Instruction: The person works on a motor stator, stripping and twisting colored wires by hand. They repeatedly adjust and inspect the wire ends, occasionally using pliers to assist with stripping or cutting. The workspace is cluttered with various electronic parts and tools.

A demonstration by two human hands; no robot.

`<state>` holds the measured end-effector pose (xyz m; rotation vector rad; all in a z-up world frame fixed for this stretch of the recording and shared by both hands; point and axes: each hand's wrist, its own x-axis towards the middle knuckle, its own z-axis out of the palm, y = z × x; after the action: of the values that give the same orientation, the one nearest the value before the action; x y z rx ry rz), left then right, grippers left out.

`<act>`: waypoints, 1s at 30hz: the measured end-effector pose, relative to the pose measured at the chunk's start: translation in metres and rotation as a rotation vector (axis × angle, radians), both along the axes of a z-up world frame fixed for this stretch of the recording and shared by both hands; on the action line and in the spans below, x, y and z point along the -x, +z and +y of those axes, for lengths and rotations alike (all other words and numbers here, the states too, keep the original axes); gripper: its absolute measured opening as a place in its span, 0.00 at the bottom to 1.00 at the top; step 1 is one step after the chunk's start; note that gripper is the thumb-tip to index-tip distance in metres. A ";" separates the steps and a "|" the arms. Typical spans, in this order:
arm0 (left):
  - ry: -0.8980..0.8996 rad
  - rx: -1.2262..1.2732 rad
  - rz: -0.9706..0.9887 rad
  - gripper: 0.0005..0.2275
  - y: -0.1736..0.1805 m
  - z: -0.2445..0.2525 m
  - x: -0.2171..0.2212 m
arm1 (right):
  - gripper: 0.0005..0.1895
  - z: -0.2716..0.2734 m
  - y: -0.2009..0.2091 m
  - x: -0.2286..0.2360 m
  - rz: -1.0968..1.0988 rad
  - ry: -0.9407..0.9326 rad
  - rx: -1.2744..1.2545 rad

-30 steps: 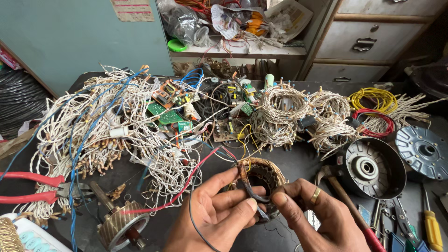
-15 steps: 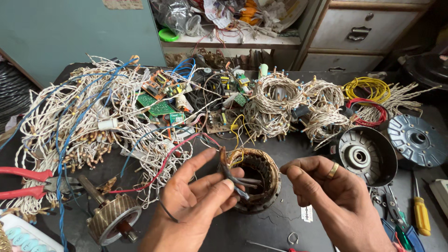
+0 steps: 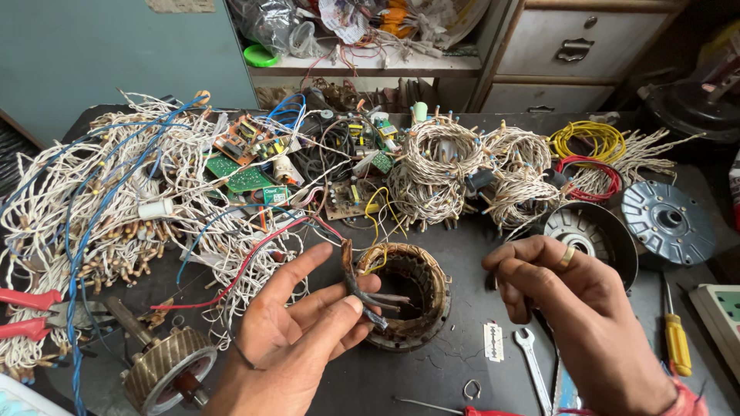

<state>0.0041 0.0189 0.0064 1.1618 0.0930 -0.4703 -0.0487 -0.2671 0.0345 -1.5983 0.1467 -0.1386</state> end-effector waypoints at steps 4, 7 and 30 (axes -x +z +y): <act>0.016 -0.021 0.023 0.30 -0.008 0.001 -0.001 | 0.13 -0.017 0.005 -0.001 0.191 0.149 0.120; 0.016 -0.010 -0.001 0.29 -0.012 0.003 0.000 | 0.14 -0.025 0.003 -0.001 0.336 0.206 0.220; -0.029 -0.071 0.047 0.31 -0.022 0.011 -0.008 | 0.13 -0.032 0.013 0.001 0.336 0.242 0.219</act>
<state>0.0125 0.0295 -0.0159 1.2232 0.1348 -0.5237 -0.0501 -0.2992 0.0471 -1.8358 0.2017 0.3136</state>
